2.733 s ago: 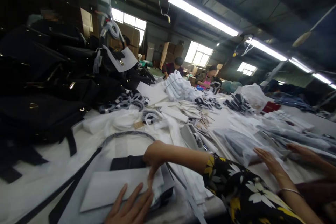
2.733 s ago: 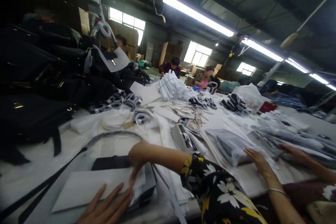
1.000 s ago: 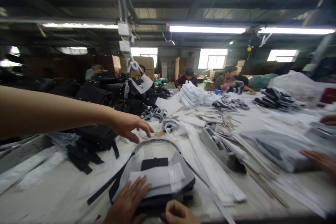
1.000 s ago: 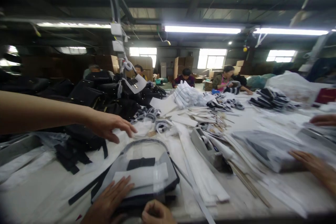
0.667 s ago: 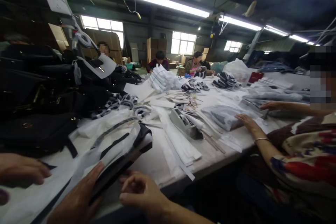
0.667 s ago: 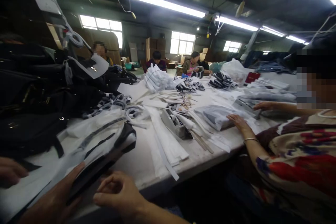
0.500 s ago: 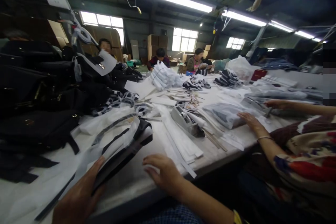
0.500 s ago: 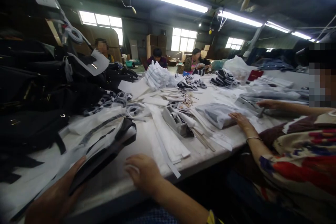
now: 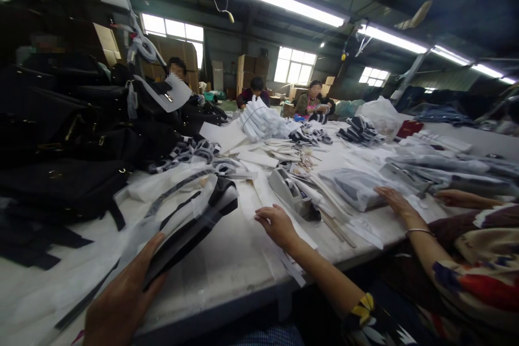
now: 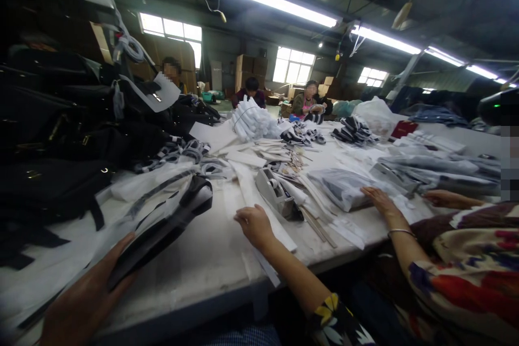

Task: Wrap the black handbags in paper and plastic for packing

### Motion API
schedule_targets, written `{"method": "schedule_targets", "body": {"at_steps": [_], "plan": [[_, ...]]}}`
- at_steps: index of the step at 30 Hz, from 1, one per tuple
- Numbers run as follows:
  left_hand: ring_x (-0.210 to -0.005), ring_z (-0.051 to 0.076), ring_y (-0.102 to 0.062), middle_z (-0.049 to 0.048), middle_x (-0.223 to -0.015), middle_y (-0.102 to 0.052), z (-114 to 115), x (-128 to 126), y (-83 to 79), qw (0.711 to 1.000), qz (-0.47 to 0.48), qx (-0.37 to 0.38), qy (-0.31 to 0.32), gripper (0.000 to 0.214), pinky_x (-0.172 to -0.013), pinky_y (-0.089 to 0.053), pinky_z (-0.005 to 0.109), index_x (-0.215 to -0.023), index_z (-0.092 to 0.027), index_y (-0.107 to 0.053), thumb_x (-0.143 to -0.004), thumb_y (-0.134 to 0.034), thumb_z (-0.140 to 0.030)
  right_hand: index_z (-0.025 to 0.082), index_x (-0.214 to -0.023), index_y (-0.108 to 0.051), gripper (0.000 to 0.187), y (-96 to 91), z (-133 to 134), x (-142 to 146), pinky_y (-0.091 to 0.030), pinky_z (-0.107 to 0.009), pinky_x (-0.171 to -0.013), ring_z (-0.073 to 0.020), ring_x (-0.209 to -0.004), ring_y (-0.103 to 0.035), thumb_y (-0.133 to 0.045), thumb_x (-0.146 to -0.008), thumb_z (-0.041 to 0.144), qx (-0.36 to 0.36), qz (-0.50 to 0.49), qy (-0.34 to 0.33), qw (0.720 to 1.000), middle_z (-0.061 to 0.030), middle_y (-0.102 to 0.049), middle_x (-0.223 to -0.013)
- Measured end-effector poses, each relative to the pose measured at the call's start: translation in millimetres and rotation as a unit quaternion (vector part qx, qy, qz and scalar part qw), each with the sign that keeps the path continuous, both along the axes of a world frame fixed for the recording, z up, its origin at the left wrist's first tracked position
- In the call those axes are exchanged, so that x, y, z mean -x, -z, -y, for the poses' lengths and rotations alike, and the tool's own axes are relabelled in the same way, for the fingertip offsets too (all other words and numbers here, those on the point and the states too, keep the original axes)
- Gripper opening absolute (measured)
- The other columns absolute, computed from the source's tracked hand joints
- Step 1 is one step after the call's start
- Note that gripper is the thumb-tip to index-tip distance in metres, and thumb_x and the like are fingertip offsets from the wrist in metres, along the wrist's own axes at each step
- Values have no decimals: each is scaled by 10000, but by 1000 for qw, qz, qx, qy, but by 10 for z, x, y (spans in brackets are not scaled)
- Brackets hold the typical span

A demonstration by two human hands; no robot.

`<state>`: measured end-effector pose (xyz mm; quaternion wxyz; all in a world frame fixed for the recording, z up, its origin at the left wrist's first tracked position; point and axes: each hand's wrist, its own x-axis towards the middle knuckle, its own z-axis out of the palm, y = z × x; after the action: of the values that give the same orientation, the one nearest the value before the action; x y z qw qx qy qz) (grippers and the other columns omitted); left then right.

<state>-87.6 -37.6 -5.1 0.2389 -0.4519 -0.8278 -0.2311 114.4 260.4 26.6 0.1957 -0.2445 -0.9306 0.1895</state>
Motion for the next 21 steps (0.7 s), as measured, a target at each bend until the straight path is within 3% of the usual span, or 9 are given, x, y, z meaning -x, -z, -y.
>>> {"method": "schedule_targets", "body": {"at_steps": [4, 7, 10, 13, 18, 21], "plan": [[-789, 243, -729, 35, -1342, -625, -18, -7, 0, 999, -29, 38, -26, 595, -497, -515, 312, -1532, -345, -209, -980, -432, -338, 230, -992, -753, 193, -24, 440, 27, -469, -251, -934, -175, -1034, -681, -576, -936, 284, 55, -6, -104, 993, -41, -746, -1104], [-816, 247, -730, 30, -1371, -602, -38, -16, -9, 999, -35, 25, -9, 594, -570, -551, 323, -1537, -334, -193, -982, -405, -353, 232, -931, -768, 180, 44, 794, -41, -494, -217, -852, -178, -936, -707, -628, -899, 342, 134, 36, -225, 964, -26, -769, -984], [-908, 242, -723, 18, -1411, -566, -69, -30, -48, 1000, -23, 13, 12, 606, -734, -576, 333, -1540, -328, -174, -981, -404, -357, 238, -963, -760, 258, 48, 934, -23, -497, -242, -854, -181, -905, -703, -568, -936, 408, 150, 12, -174, 973, -29, -765, -949], [-980, 239, -710, 11, -1415, -562, -95, -39, -86, 1000, -15, 9, 13, 616, -823, -566, 335, -1539, -331, -173, -978, -428, -331, 197, -1141, -706, 279, 47, 915, 148, -469, -333, -979, -232, -1082, -646, -532, -951, 305, 104, -33, -81, 991, -96, -704, -1165], [-1007, 243, -704, 19, -1426, -550, -105, -21, -92, 1000, 4, 20, -1, 646, -844, -561, 333, -1536, -322, -191, -962, -487, -309, 126, -1423, -480, 634, 264, 930, 483, -351, -466, -1134, -331, -1336, -455, -656, -844, 314, 102, 18, -133, 986, -175, -513, -1431], [-1035, 244, -695, 12, -1429, -547, -122, -6, -109, 1000, 4, 11, -9, 674, -829, -563, 325, -1533, -332, -192, -947, -520, -292, 116, -1475, -392, 674, 412, 947, 640, -307, -486, -1160, -317, -1361, -431, -611, -848, 229, 123, -14, -133, 983, -171, -516, -1429]]}}
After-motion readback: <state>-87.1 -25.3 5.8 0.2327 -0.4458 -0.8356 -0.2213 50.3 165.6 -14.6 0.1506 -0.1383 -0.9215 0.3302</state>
